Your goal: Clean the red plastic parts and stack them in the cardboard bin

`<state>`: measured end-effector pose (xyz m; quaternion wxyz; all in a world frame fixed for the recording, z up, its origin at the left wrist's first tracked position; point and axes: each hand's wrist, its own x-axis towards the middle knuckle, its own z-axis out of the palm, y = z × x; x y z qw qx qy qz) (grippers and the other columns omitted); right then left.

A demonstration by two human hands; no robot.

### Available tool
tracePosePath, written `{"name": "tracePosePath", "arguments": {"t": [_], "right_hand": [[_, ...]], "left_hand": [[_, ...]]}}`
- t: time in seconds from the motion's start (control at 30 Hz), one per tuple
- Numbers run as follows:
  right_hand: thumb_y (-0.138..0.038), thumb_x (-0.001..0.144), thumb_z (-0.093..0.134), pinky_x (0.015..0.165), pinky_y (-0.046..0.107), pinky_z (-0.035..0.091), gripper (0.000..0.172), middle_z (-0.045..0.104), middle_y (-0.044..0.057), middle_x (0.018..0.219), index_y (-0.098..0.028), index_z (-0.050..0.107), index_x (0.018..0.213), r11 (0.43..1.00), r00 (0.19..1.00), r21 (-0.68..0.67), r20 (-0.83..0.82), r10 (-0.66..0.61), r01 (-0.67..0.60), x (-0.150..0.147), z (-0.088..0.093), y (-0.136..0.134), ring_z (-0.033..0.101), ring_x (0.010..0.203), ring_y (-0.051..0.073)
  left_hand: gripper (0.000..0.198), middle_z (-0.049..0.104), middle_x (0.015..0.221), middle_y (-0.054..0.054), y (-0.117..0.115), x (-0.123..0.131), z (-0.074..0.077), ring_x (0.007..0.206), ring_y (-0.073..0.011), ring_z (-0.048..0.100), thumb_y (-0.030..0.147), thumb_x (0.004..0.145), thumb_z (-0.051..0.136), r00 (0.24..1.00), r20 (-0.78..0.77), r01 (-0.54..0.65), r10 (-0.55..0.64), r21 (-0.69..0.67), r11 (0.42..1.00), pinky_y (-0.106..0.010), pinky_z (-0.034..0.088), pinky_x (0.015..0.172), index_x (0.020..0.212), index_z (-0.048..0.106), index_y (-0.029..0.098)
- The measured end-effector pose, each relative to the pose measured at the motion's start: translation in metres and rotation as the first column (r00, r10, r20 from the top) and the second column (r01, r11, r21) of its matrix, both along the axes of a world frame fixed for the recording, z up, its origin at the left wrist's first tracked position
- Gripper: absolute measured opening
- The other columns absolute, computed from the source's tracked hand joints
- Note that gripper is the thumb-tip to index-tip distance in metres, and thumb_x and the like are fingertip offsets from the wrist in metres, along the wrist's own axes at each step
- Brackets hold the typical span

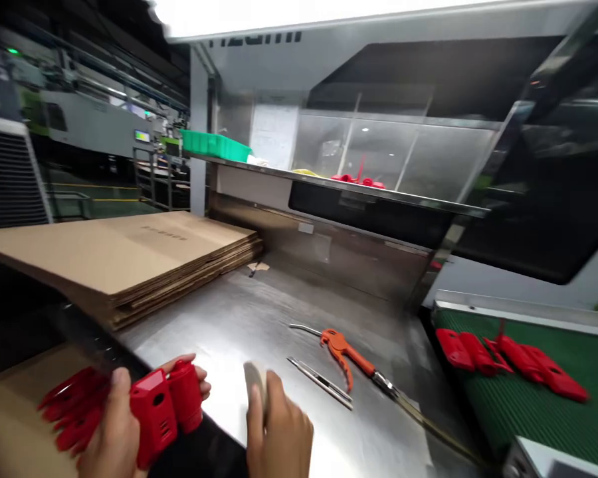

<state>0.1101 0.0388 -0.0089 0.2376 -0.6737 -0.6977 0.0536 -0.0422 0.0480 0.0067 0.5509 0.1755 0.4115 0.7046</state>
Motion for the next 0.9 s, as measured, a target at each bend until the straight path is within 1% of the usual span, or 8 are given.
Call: {"name": "tracePosePath", "arguments": {"t": [0.13,0.23,0.33,0.47,0.6,0.73,0.8,0.9], "right_hand": [[-0.034,0.102,0.043,0.075,0.044,0.054,0.029,0.072,0.008,0.098,-0.023,0.064,0.118,0.998,0.99,-0.065,0.141,-0.013,0.022,0.014,0.027,0.053,0.069,0.089,0.033],[-0.036,0.101,0.048,0.082,0.042,0.051,0.032,0.069,0.013,0.108,-0.019,0.063,0.123,0.989,0.974,-0.067,0.193,-0.116,0.131,0.063,0.04,0.066,0.066,0.1,0.031],[-0.042,0.088,0.067,0.089,0.046,0.045,0.043,0.063,0.018,0.112,-0.011,0.063,0.118,0.958,0.931,-0.091,0.278,-0.239,0.273,0.137,0.038,0.073,0.058,0.109,0.034],[-0.044,0.082,0.071,0.086,0.042,0.047,0.031,0.064,0.007,0.098,-0.015,0.064,0.088,0.933,0.931,-0.203,0.28,-0.236,0.297,0.198,0.024,0.095,0.06,0.093,0.023],[-0.033,0.085,0.061,0.066,0.031,0.046,0.023,0.065,0.006,0.087,-0.015,0.056,0.098,0.967,0.971,-0.175,0.188,-0.15,0.183,0.2,0.017,0.093,0.062,0.074,0.019],[-0.031,0.08,0.061,0.061,0.027,0.046,0.048,0.068,0.0,0.081,-0.024,0.049,0.126,0.999,0.999,-0.039,0.027,0.038,-0.036,0.195,0.014,0.065,0.065,0.07,0.019],[-0.029,0.075,0.063,0.059,0.027,0.048,0.046,0.069,-0.001,0.077,-0.031,0.058,0.12,0.991,0.989,0.071,-0.088,0.116,-0.11,0.187,0.007,0.058,0.068,0.07,0.023],[-0.026,0.08,0.057,0.061,0.027,0.05,0.017,0.07,0.0,0.071,-0.03,0.069,0.09,0.986,0.973,0.131,-0.191,0.129,-0.105,0.165,-0.004,0.063,0.069,0.07,0.022]], "left_hand": [[0.06,0.078,0.092,-0.007,0.009,0.012,-0.001,0.077,-0.0261,0.074,0.062,0.076,0.064,0.983,-0.022,0.181,-0.183,-0.066,0.981,-0.026,0.057,0.052,0.118,0.066,0.019],[0.061,0.077,0.092,-0.007,0.013,0.01,-0.002,0.077,-0.0263,0.073,0.063,0.077,0.063,0.973,-0.043,0.221,-0.225,-0.08,0.972,-0.029,0.058,0.056,0.118,0.064,0.019],[0.055,0.077,0.089,-0.008,0.019,0.004,-0.003,0.074,-0.0272,0.072,0.06,0.081,0.058,0.974,-0.066,0.213,-0.218,-0.078,0.974,-0.033,0.058,0.059,0.116,0.064,0.018],[0.045,0.074,0.089,-0.007,0.031,0.015,0.0,0.069,-0.0242,0.071,0.055,0.086,0.056,0.962,-0.084,0.255,-0.261,-0.072,0.964,-0.032,0.056,0.056,0.113,0.062,0.019],[0.049,0.071,0.079,-0.007,0.05,0.038,0.008,0.061,-0.021,0.069,0.058,0.089,0.051,0.905,-0.052,0.421,-0.422,-0.021,0.907,-0.029,0.053,0.053,0.115,0.057,0.016],[0.054,0.072,0.087,-0.011,0.07,0.049,0.013,0.056,-0.0235,0.069,0.061,0.089,0.049,0.89,0.002,0.455,-0.456,0.029,0.89,-0.032,0.052,0.049,0.117,0.057,0.015],[0.054,0.073,0.093,-0.013,0.077,0.049,0.012,0.059,-0.0264,0.07,0.06,0.09,0.047,0.889,0.03,0.456,-0.458,0.046,0.889,-0.037,0.054,0.052,0.117,0.057,0.014],[0.05,0.072,0.099,-0.015,0.081,0.049,0.012,0.068,-0.0301,0.071,0.057,0.09,0.048,0.881,0.063,0.462,-0.469,0.095,0.882,-0.043,0.057,0.06,0.115,0.058,0.015]]}}
